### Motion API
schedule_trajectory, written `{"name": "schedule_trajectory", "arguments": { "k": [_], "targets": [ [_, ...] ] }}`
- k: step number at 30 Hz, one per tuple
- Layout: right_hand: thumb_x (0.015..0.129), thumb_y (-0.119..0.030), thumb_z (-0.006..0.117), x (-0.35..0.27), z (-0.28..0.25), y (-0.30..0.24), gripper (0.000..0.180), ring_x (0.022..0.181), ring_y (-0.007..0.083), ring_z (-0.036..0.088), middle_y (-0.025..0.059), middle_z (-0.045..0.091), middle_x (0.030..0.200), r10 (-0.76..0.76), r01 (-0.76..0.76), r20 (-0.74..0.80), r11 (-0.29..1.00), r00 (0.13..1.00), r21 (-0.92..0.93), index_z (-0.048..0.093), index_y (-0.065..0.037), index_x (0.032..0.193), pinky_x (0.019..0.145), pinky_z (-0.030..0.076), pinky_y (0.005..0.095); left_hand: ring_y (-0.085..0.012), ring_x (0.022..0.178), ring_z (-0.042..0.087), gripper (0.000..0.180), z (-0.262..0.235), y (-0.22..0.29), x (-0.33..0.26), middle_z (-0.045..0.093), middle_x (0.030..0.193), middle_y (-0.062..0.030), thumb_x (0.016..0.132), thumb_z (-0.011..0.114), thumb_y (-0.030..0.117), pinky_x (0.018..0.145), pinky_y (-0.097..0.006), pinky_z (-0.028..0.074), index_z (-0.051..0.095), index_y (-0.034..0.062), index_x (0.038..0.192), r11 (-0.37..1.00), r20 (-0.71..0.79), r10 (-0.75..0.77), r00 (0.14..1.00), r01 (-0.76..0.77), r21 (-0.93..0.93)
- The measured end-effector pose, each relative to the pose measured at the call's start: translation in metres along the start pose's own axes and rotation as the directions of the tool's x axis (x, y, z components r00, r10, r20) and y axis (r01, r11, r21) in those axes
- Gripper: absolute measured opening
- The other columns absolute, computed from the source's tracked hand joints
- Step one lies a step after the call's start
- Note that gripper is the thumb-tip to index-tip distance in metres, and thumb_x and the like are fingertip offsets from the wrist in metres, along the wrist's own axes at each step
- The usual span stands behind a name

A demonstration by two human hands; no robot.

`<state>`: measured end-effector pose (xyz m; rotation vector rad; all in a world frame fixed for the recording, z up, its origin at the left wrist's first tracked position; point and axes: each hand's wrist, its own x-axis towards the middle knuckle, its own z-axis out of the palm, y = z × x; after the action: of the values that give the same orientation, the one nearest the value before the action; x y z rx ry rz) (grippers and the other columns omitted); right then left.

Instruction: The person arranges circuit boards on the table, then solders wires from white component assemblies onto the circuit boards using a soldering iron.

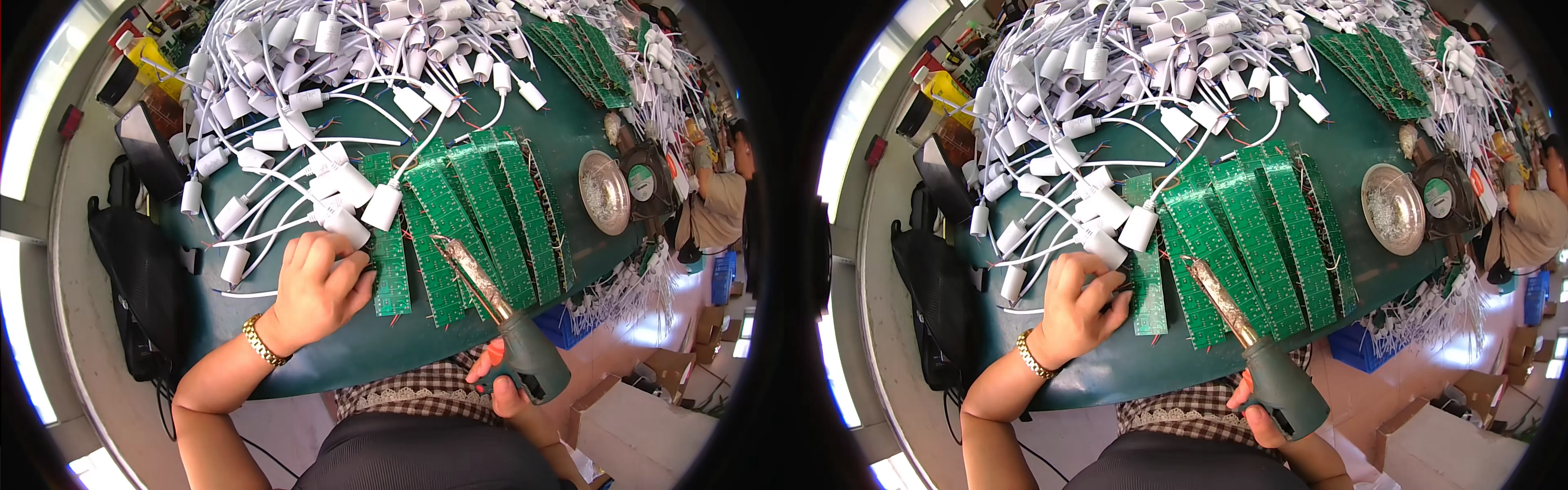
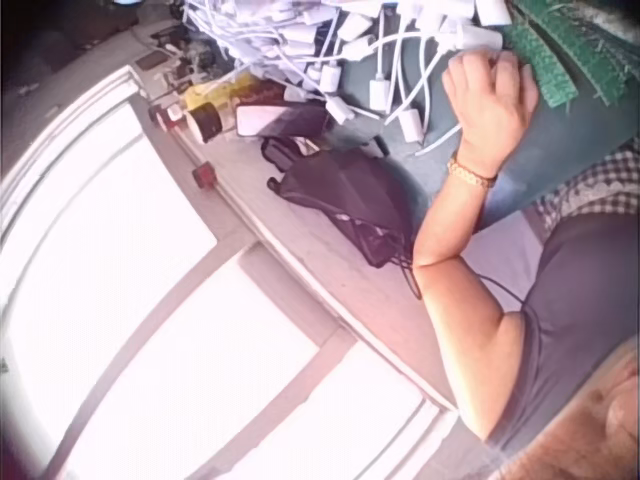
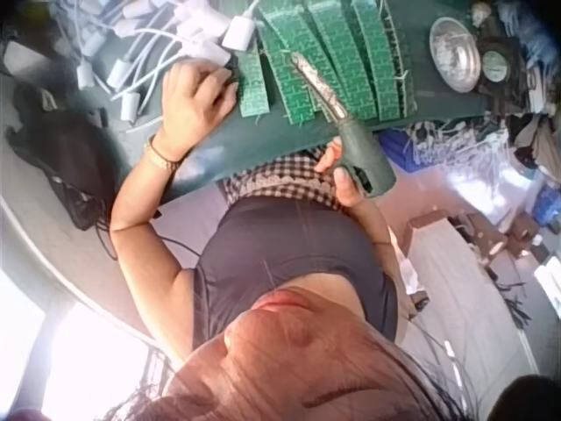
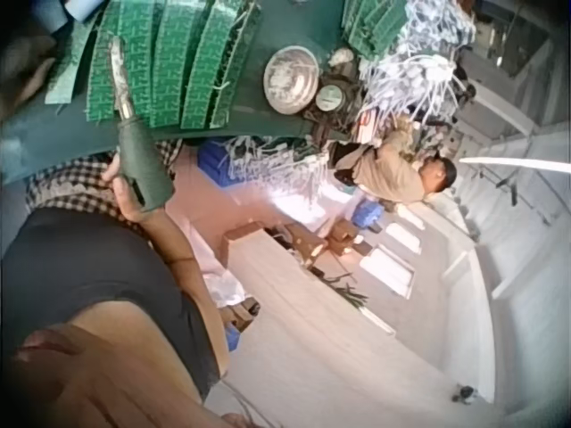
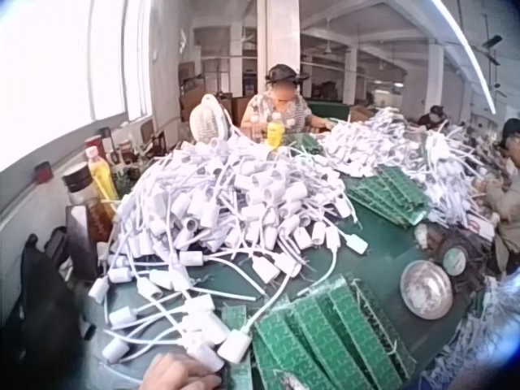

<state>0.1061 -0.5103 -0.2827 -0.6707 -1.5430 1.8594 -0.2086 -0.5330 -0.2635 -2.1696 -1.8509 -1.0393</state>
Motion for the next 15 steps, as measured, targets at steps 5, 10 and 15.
{"name": "schedule_trajectory", "arguments": {
  "k": [5,10,15],
  "targets": [
    [0.092,-0.039,0.063,-0.003,-0.005,0.001,0.057,0.078,0.0211,0.058,0.0107,0.055,0.092,-0.015,0.014,-0.080,1.000,0.997,-0.005,0.042,-0.002,0.130,0.068,0.056,0.0380,-0.0173,0.057,0.050,0.023,-0.004,0.006,-0.008,0.047,0.072,-0.0006,0.072,0.076,0.021,0.050,-0.033,0.038,0.061,0.0096,0.085,0.924,0.234,0.369,0.899,-0.383,0.012],
    [0.093,-0.037,0.063,-0.001,-0.009,-0.004,0.054,0.076,0.0216,0.059,0.0105,0.055,0.091,-0.071,0.068,-0.119,0.997,0.990,-0.031,0.042,-0.003,0.129,0.068,0.055,0.0378,-0.0169,0.058,0.048,0.018,-0.010,-0.010,-0.002,0.046,0.070,-0.0007,0.073,0.071,0.023,0.049,-0.031,0.033,0.057,0.0117,0.075,0.899,0.229,0.435,0.871,-0.407,-0.162],
    [0.092,-0.035,0.064,-0.004,-0.021,-0.004,0.054,0.075,0.0217,0.060,0.0101,0.055,0.091,-0.105,0.095,-0.099,0.990,0.990,-0.101,0.042,-0.003,0.129,0.067,0.055,0.0373,-0.0171,0.057,0.047,0.029,0.006,0.000,0.002,0.046,0.070,-0.0007,0.076,0.068,0.024,0.049,-0.033,0.033,0.064,0.0069,0.100,0.896,0.104,0.385,0.917,-0.399,0.194]
  ]
}}
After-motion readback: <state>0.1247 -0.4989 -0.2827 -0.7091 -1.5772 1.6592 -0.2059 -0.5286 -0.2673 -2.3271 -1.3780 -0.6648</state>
